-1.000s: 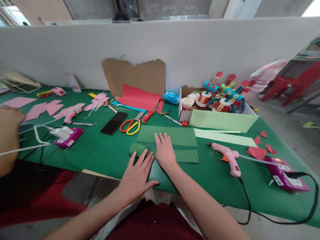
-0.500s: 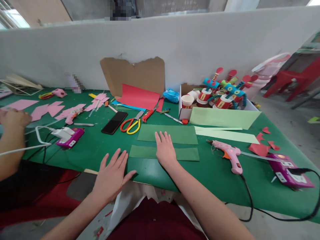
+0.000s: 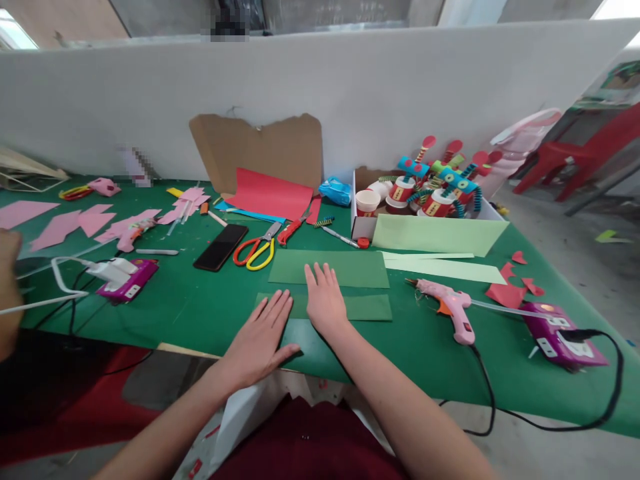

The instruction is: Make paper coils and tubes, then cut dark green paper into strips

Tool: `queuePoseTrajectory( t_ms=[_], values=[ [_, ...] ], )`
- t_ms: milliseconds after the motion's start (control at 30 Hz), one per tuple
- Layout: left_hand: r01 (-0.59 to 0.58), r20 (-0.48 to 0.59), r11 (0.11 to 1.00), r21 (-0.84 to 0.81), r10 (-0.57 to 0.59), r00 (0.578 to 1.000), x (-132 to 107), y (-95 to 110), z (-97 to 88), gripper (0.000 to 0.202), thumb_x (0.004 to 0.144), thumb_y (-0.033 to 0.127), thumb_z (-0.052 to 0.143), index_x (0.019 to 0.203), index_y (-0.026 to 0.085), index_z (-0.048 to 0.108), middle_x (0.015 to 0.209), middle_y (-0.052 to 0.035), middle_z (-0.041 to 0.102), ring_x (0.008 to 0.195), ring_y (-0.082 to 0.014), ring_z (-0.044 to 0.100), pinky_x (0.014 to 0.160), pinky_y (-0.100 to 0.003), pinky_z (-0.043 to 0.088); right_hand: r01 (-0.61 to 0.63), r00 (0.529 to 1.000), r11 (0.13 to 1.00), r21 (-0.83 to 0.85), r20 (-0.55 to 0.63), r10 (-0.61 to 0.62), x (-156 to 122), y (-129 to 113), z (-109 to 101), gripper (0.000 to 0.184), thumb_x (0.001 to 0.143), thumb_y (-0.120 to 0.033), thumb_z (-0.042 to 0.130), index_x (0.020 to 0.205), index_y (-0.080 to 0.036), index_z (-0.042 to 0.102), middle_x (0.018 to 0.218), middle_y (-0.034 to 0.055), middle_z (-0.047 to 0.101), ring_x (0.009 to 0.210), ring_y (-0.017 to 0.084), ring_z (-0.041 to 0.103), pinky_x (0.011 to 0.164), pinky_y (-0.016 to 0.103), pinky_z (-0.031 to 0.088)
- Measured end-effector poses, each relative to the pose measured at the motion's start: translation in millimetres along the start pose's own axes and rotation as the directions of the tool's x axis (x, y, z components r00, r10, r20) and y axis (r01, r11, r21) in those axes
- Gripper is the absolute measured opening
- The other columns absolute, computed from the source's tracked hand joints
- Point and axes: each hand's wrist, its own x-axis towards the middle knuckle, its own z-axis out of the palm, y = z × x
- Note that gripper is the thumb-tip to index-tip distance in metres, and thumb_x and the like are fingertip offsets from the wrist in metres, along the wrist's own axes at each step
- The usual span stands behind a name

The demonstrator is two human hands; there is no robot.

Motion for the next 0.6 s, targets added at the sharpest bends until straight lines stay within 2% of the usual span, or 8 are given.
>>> queuePoseTrajectory(
  t_ms=[67, 167, 267, 400, 467, 533, 600],
  values=[
    [0.014, 0.0, 0.999, 0.032, -0.014, 1.0, -8, -11, -2.1, 0.085, 0.09, 0.068, 0.024, 0.15, 0.008, 0.025, 0.154, -0.0176, 0.031, 0.145, -0.0287, 0.024, 0.116, -0.047, 0.023, 0.005, 1.0, 1.0, -0.006, -0.001, -0.005, -1, 0, -2, 0.06, 0.088, -0.005, 0.031, 0.148, -0.01, 0.035, 0.151, 0.0154, 0.039, 0.143, 0.031, 0.028, 0.116, 0.048, 0.025],
    [0.052, 0.004, 0.996, 0.074, -0.053, 0.999, -19, -23, -3.9, 0.083, 0.091, 0.066, 0.024, 0.151, 0.008, 0.023, 0.155, -0.016, 0.03, 0.146, -0.0277, 0.023, 0.116, -0.046, 0.023, -0.006, 1.0, 1.0, -0.019, -0.021, 0.005, -4, 11, -4, 0.053, 0.096, -0.022, 0.031, 0.148, -0.012, 0.036, 0.152, 0.0142, 0.037, 0.144, 0.033, 0.026, 0.116, 0.052, 0.023],
    [0.082, 0.005, 0.992, 0.1, -0.083, 0.997, -26, -32, -3.7, 0.081, 0.092, 0.064, 0.024, 0.152, 0.009, 0.02, 0.156, -0.015, 0.029, 0.146, -0.0276, 0.023, 0.116, -0.047, 0.023, -0.049, 0.998, 0.998, -0.033, -0.028, 0.048, -10, 35, -6, 0.055, 0.098, -0.036, 0.031, 0.149, -0.014, 0.035, 0.154, 0.0137, 0.034, 0.145, 0.034, 0.023, 0.116, 0.054, 0.021],
    [0.101, 0.007, 0.988, 0.114, -0.102, 0.995, -29, -37, -2.6, 0.081, 0.091, 0.064, 0.024, 0.151, 0.01, 0.023, 0.156, -0.0146, 0.03, 0.145, -0.0283, 0.024, 0.115, -0.048, 0.022, -0.071, 0.996, 0.997, -0.033, -0.061, 0.069, -17, 63, -15, 0.056, 0.099, -0.039, 0.028, 0.149, -0.013, 0.034, 0.155, 0.013, 0.031, 0.146, 0.031, 0.019, 0.117, 0.053, 0.02],
    [0.111, 0.009, 0.986, 0.122, -0.113, 0.994, -27, -35, -2.4, 0.081, 0.091, 0.065, 0.022, 0.149, 0.009, 0.029, 0.155, -0.0148, 0.032, 0.145, -0.0288, 0.024, 0.115, -0.05, 0.022, -0.095, 0.993, 0.995, -0.034, -0.072, 0.092, -18, 57, -21, 0.058, 0.099, -0.039, 0.03, 0.148, -0.009, 0.035, 0.155, 0.0151, 0.031, 0.146, 0.031, 0.018, 0.118, 0.053, 0.017],
    [0.13, 0.007, 0.982, 0.135, -0.132, 0.991, -25, -31, -2.2, 0.081, 0.091, 0.065, 0.021, 0.147, 0.007, 0.034, 0.154, -0.0155, 0.033, 0.144, -0.0298, 0.025, 0.114, -0.052, 0.022, -0.078, 0.994, 0.997, -0.018, -0.079, 0.077, -19, 36, -26, 0.06, 0.099, -0.04, 0.031, 0.147, -0.005, 0.034, 0.154, 0.0167, 0.03, 0.146, 0.032, 0.018, 0.119, 0.052, 0.015],
    [0.145, 0.006, 0.978, 0.147, -0.147, 0.989, -22, -26, -2.1, 0.081, 0.091, 0.064, 0.019, 0.145, 0.007, 0.037, 0.153, -0.016, 0.034, 0.144, -0.0307, 0.026, 0.113, -0.054, 0.023, 0.034, 0.997, 0.999, 0.029, -0.066, -0.032, -19, 5, -25, 0.063, 0.098, -0.046, 0.03, 0.148, -0.007, 0.034, 0.154, 0.015, 0.033, 0.146, 0.031, 0.019, 0.119, 0.052, 0.016]
  ],
)
